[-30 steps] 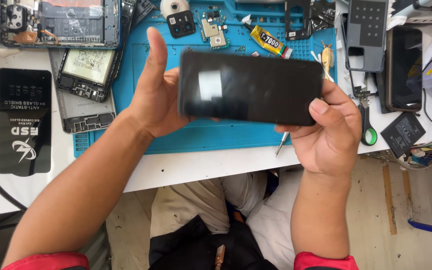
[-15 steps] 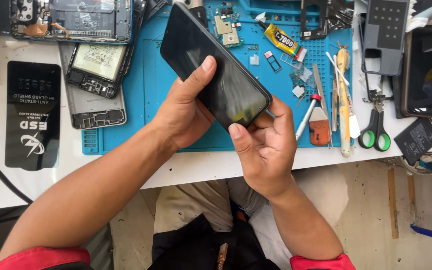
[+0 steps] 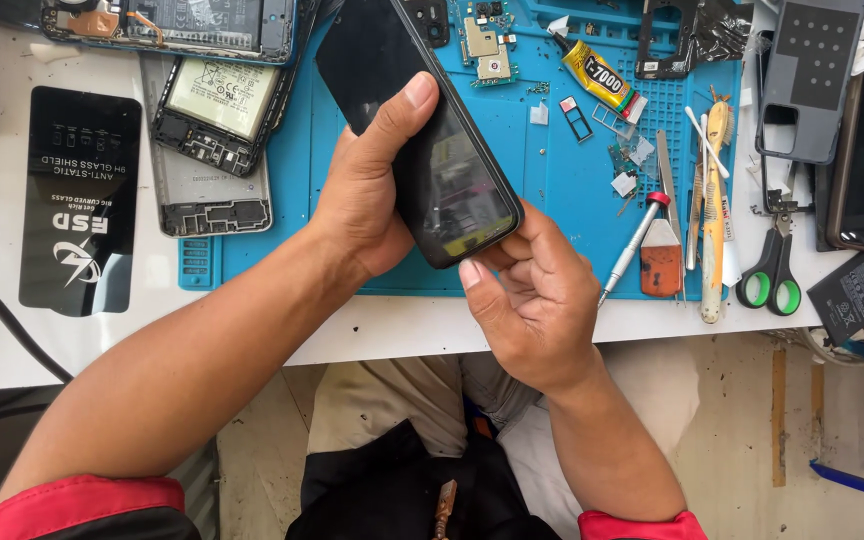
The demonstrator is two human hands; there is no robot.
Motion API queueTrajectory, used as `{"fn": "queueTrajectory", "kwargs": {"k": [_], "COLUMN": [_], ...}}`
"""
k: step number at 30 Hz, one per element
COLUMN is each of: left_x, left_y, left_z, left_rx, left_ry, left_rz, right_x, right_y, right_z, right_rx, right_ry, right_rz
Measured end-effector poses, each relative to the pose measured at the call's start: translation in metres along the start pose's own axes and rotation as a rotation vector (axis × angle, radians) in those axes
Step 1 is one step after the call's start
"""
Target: Repairing a mobile phone by removing internal screws and prying open the back cover
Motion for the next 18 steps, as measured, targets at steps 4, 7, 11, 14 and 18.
{"fn": "queueTrajectory", "kwargs": {"k": [4,7,11,14,18], "left_x": [0.002,0.002,0.003,0.003,-0.001], "left_y": [-0.001,0.0,0.001,0.001,0.002], "left_z": [0.0,-0.001,0.001,0.0,-0.004], "left_rx": [0.023,0.057,0.139,0.145,0.11], "left_ry": [0.026,0.011,-0.001,0.005,0.007], "left_rz": [-0.004,-0.009,-0.045,-0.039,0.017], "right_x": [-0.005,-0.007,-0.008,-0.01,-0.013], "right_y": [-0.001,-0.001,0.0,-0.002,-0.003], "right_z": [0.002,0.0,-0.004,-0.008,-0.014], "right_rx": [-0.043,-0.056,-0.082,-0.136,-0.149], "right_ry": [-0.038,-0.07,-0.117,-0.291,-0.452], "right_rz": [0.042,0.099,0.165,0.167,0.201]}}
Point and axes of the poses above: each hand's wrist, its own y-axis towards the middle knuckle, its own x-axis out of the palm, z = x × y, the point moved 6 cm from there along y, towards the middle knuckle, and after that the axes turned 6 degrees about y, right-handed, at the moved point
